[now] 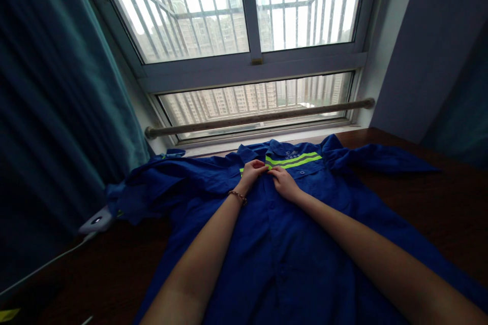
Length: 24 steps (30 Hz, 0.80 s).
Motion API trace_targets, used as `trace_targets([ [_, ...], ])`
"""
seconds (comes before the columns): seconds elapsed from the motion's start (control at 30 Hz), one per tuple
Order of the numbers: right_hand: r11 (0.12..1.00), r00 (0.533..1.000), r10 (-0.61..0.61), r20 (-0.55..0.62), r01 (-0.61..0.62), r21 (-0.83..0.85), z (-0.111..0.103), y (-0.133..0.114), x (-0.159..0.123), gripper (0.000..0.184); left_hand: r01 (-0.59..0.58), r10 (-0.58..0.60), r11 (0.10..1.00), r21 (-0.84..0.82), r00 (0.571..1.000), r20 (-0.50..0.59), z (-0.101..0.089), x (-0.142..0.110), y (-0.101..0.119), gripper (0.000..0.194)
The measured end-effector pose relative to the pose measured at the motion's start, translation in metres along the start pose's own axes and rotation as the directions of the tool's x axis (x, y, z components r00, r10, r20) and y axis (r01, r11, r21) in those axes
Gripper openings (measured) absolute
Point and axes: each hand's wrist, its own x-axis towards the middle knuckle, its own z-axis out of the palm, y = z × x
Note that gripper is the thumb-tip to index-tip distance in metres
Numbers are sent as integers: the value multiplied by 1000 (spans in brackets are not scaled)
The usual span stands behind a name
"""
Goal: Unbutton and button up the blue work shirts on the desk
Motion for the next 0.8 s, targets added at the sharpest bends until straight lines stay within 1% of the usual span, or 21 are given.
trace_targets([
  [0.13, 1000, 1000, 1, -17, -1, -5, 0, 0, -1, 34, -19, 19, 1000, 10, 999, 29, -1, -1, 3, 32],
  [0.3, 999, 999, 33, -29, -34, -35, 1, 0, -1, 32, -28, 25, 999, 26, 992, 126, -2, -2, 5, 29],
  [0.37, 998, 999, 43, -24, -44, -45, 1, 0, -1, 33, -38, 35, 999, 23, 990, 136, -3, -3, 6, 28],
  [0.47, 999, 1000, 17, -1, -17, -46, 0, -1, -1, 34, -53, 52, 999, 4, 991, 127, -3, -3, 7, 26],
  [0.57, 999, 1000, -28, 1, 28, -44, -2, -4, -1, 35, -56, 55, 998, 7, 995, 88, 0, -2, 7, 25],
  [0.67, 998, 999, -28, -21, 27, -48, -4, -7, -2, 37, -62, 64, 996, 58, 997, -31, 4, 0, 4, 21],
  [0.73, 999, 999, -16, -37, 14, -50, -4, -8, -2, 41, -73, 83, 993, 90, 990, -111, 7, 1, 2, 18],
  [0.8, 999, 999, -12, -43, 10, -48, -4, -8, -2, 42, -77, 91, 992, 103, 985, -146, 8, 2, 0, 17],
])
